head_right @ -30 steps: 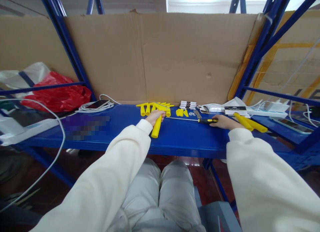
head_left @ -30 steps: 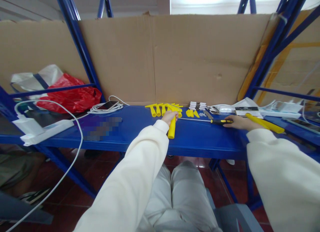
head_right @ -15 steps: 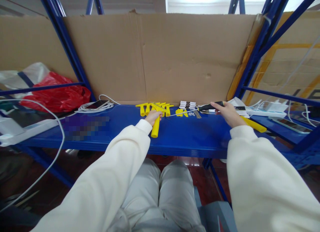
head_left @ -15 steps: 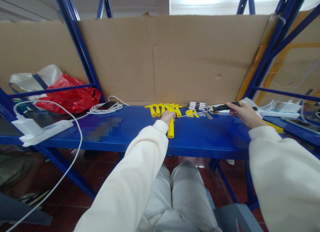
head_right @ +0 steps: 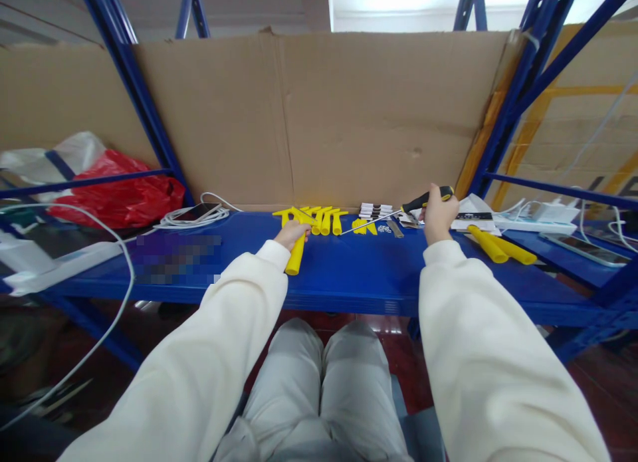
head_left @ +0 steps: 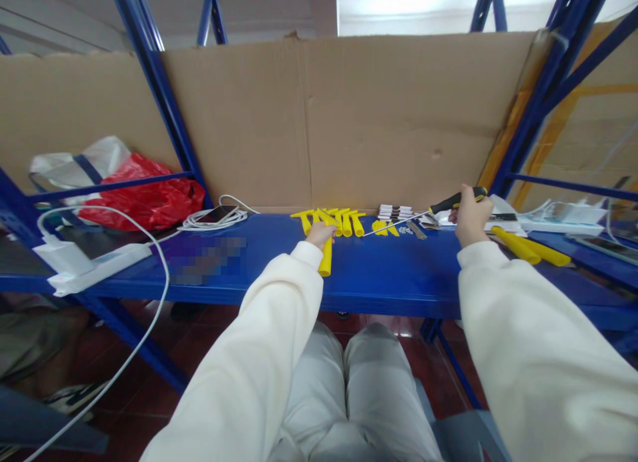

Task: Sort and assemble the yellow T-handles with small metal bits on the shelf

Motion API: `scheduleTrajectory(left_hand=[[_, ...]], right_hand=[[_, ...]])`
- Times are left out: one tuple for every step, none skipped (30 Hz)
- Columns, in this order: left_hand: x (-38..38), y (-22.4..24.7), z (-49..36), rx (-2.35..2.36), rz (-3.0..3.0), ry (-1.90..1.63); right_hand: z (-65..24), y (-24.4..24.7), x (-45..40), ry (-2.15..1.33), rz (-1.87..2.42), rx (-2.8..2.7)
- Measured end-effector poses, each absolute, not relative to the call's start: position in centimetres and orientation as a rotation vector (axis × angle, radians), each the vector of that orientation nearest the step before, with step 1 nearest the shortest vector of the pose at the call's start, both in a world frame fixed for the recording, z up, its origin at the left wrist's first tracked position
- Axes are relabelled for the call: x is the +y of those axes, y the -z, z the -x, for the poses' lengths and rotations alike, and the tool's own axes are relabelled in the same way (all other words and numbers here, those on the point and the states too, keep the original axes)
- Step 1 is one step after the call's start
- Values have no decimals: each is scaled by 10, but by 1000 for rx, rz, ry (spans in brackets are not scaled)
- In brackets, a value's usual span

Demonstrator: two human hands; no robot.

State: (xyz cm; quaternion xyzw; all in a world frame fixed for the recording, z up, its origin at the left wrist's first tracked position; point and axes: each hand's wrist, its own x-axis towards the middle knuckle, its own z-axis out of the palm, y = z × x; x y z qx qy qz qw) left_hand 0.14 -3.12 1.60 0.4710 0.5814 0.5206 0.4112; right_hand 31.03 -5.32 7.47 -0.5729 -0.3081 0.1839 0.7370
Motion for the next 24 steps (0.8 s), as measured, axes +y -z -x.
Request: scheduleTrajectory(left_hand=[[-32, -16, -1, 1457, -1197, -1307], [-32, -16, -1, 1452, -1204, -1306], [-32, -16, -1, 1447, -1208, -1306], [-33, -16, -1, 1445, -1208, -1306], [-33, -16, -1, 1444, -1207, -1307], [-33, -16, -2, 1446, -1206, -1309], [-34, -17, -2, 1451, -1204, -1314], [-34, -17, -1, 1459, -1203, -1317], [-34, -18, -1, 1468, -1205, -1319], [-35, -18, -1, 1478, -1208, -1317], [-35, -18, 0, 1487, -1211, -1313], [-35, -18, 0, 1494, -1214, -1306], [-36, -18, 0, 1498, -1215, -1299], [-36, -18, 0, 1498, -1212, -1295], [-36, -18, 0, 1494, -1207, -1296], [-37, -18, 0, 1488, -1202, -1297], [-37, -18, 0, 1484, -1199, -1298], [-37, -18, -1, 1484, -1200, -1294], [-38, -18, -1, 1489, -1205, -1288], [-38, -18, -2, 1498, -1210, -1278], [-38, -19, -3, 1505, -1214, -1267], [-39, -19, -3, 1508, -1215, -1259], [-39, -19, -4, 1505, -1213, -1254], [-40, -20, -4, 1498, -1210, -1253]], right_hand=[[-307, -73, -52, -410, 1239, -609], [-305, -70, -51, -420, 1223, -558], [-303, -66, -50, -441, 1211, -520], [-303, -62, -48, -469, 1198, -495], [-304, -57, -46, -496, 1191, -480], [-306, -53, -43, -518, 1188, -481], [-310, -48, -39, -533, 1188, -501], [-314, -43, -34, -537, 1194, -532], [-319, -38, -28, -549, 1196, -587], [-324, -33, -23, -566, 1187, -657], [-329, -28, -17, -583, 1167, -730], [-334, -24, -12, -599, 1140, -783], [-337, -21, -8, -617, 1111, -802], [-339, -19, -6, -639, 1080, -801], [-340, -17, -4, -665, 1050, -785], [-339, -17, -4, -694, 1021, -760], [-338, -17, -5, -725, 996, -730], [-336, -18, -6, -756, 977, -693], [-333, -19, -8, -785, 962, -653], [-331, -21, -11, -811, 952, -613], [-328, -22, -13, -834, 944, -579], [-325, -24, -15, -853, 936, -555], [-323, -25, -17, -870, 927, -545], [-321, -26, -18, -885, 917, -546]])
